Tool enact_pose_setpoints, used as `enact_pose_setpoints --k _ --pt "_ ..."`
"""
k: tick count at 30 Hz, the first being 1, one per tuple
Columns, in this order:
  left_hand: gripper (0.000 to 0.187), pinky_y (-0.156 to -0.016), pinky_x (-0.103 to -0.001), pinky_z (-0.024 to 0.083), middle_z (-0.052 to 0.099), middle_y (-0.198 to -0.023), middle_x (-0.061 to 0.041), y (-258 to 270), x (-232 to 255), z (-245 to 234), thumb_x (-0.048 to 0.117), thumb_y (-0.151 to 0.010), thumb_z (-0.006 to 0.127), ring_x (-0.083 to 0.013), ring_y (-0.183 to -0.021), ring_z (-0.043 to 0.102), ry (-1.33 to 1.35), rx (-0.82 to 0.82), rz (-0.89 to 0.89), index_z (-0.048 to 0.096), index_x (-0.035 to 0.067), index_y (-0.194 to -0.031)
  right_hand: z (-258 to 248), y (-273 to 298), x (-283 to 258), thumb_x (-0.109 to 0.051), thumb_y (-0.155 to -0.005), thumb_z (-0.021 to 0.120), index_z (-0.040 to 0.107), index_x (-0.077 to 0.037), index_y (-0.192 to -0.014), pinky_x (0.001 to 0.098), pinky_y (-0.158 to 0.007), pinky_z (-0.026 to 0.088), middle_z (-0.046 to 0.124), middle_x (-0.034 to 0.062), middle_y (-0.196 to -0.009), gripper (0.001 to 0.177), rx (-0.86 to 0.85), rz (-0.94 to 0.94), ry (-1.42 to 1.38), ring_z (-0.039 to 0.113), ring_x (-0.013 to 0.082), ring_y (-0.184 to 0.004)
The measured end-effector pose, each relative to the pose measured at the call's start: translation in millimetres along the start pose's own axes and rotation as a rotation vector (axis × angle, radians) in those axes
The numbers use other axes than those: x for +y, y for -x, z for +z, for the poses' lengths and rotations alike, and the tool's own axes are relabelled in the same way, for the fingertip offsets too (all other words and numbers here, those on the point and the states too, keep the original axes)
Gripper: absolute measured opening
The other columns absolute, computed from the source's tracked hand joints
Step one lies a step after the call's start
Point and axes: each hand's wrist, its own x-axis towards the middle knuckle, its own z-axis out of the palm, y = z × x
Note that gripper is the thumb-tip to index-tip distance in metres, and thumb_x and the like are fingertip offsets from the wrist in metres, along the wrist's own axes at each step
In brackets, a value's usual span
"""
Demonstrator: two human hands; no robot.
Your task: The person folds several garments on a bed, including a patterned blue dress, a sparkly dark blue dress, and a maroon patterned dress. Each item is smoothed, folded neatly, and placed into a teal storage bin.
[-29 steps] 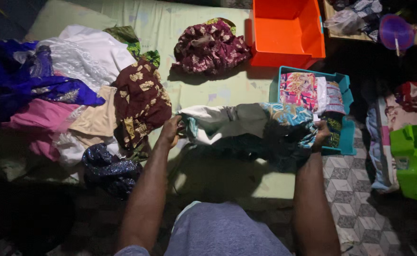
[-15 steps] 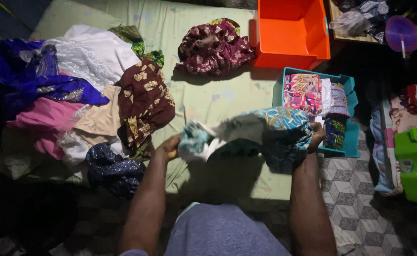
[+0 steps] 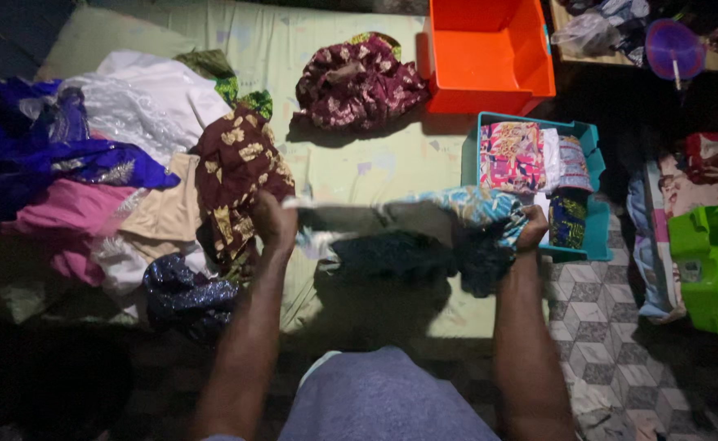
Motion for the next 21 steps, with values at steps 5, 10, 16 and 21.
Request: enact_pose_setpoints --k 5,10,16,21 --pt "0.037 -0.087 -0.048 0.054 0.074 -0.111 -0.020 4.3 34.4 -21.9 0.029 -0.090 0.070 -0.0358 -0.097 0.068 -0.010 0.243 -0.008 0.071 0.003 -0.116 -15.4 -4.0 5.7 -0.023 -0.082 0.047 0.068 0.012 -0.112 0.0434 -0.105 0.055 0.072 0.0216 -0.114 0.050 0.110 0.035 -0.026 0.069 0.0330 -0.109" --pt "0.049 -0.079 -0.035 0.056 0.071 -0.123 -0.012 0.8 50.6 -48.4 0.007 -0.088 0.049 -0.0241 -0.094 0.071 0.642 -0.097 -0.213 0.068 0.017 -0.133 -7.1 -2.9 3.6 -0.014 -0.093 0.048 0.069 0.008 -0.106 0.0394 -0.100 0.056 0.071 0.0167 -0.110 0.033 0.043 -0.012 -0.032 0.069 0.0275 -0.104" --pt "0.056 -0.083 -0.028 0.062 0.071 -0.124 -0.017 -3.5 53.1 -42.7 -0.014 -0.083 0.047 -0.0194 -0.095 0.073 1.164 -0.190 0.088 0.070 -0.001 -0.132 8.7 -6.1 6.6 -0.006 -0.102 0.050 0.066 -0.006 -0.102 0.0405 -0.095 0.058 0.066 0.0082 -0.103 0.016 0.066 -0.084 0.080 0.068 0.0237 -0.099" --pt "0.057 -0.082 -0.031 0.059 0.065 -0.120 -0.019 -3.8 49.6 -43.2 -0.016 -0.086 0.060 -0.0207 -0.097 0.069 1.411 -0.369 0.280 0.055 -0.005 -0.142 42.8 -4.0 -5.0 -0.016 -0.100 0.053 0.069 -0.005 -0.103 0.0388 -0.088 0.062 0.071 0.0093 -0.102 0.020 0.255 -0.003 0.068 0.072 0.0235 -0.094"
